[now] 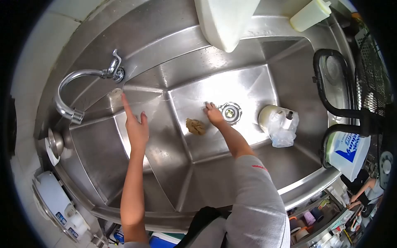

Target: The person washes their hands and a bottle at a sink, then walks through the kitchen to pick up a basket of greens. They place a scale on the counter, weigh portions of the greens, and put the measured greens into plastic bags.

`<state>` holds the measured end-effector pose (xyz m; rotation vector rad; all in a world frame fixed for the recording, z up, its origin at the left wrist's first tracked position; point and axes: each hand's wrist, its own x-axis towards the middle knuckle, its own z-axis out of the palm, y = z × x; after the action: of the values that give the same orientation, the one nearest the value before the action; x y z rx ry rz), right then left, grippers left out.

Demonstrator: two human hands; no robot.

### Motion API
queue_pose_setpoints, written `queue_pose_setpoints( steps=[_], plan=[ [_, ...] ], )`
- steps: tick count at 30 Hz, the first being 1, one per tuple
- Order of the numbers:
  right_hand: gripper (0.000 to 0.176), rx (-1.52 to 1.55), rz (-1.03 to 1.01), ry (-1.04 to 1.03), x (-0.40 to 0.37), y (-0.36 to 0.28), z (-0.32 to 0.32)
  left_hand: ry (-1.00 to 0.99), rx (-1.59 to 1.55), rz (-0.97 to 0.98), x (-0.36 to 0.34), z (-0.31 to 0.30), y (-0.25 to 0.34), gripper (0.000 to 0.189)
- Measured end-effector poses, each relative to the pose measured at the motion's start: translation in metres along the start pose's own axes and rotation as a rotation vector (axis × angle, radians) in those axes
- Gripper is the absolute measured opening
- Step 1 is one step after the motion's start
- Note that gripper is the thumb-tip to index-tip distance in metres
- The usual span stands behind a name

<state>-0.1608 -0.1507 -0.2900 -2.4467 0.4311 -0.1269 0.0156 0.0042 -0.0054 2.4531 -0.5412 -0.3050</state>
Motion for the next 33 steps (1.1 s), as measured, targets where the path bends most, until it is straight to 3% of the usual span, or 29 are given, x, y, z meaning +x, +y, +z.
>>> queue_pose_setpoints(
  steps=[1,2,3,5,7,10,14,17,19,21,22,25,30,33],
  plan=[
    [0.023,-0.091,-0.03,0.049,0.0,0.001,0.008,0.039,0.0,0.084,0.002,0.003,-0.001,0.078],
    [0.022,-0.024,0.109,-0.071,-0.003,0.005,0.013,0.031,0.002,0.08,0.003,0.002,0.003,0.078],
    [0.022,-0.02,0.117,-0.083,-0.012,0.009,0.016,-0.015,-0.025,0.001,0.002,-0.003,0.01,0.078],
    [0.018,-0.023,0.164,0.172,-0.03,0.022,0.013,-0.064,-0.052,-0.08,0.0,-0.004,0.011,0.078],
    [0.017,0.01,0.552,0.057,-0.041,0.037,-0.008,0.05,-0.019,0.091,0.002,0.0,0.005,0.078],
    [0.016,-0.062,0.669,0.056,-0.058,0.072,0.003,0.024,-0.063,0.041,0.002,0.0,0.007,0.077],
    [0.017,-0.332,0.661,-0.137,-0.046,0.062,0.011,-0.046,-0.103,-0.06,0.0,-0.004,0.011,0.078],
    [0.016,-0.302,0.76,-0.275,-0.035,0.058,0.003,-0.004,-0.128,0.049,0.001,-0.001,0.006,0.078],
    [0.015,-0.316,0.716,-0.25,-0.04,0.065,-0.001,-0.016,-0.121,0.021,0.001,-0.002,0.009,0.078],
    [0.014,-0.271,0.542,-0.119,-0.044,0.061,-0.006,-0.007,-0.129,0.024,0.005,-0.002,0.007,0.078],
    [0.018,-0.218,0.616,-0.212,-0.04,0.063,-0.007,-0.018,-0.134,0.018,0.002,-0.002,0.006,0.078],
    [0.016,0.006,0.702,-0.082,-0.05,0.063,-0.023,-0.028,-0.12,-0.005,0.001,-0.003,0.01,0.077],
    [0.013,0.031,0.504,-0.011,-0.091,0.006,-0.148,-0.017,-0.107,0.016,-0.001,-0.001,0.006,0.079],
    [0.014,0.012,0.495,0.023,-0.12,-0.019,-0.241,-0.032,-0.121,0.042,-0.006,-0.001,0.01,0.081]
  ],
)
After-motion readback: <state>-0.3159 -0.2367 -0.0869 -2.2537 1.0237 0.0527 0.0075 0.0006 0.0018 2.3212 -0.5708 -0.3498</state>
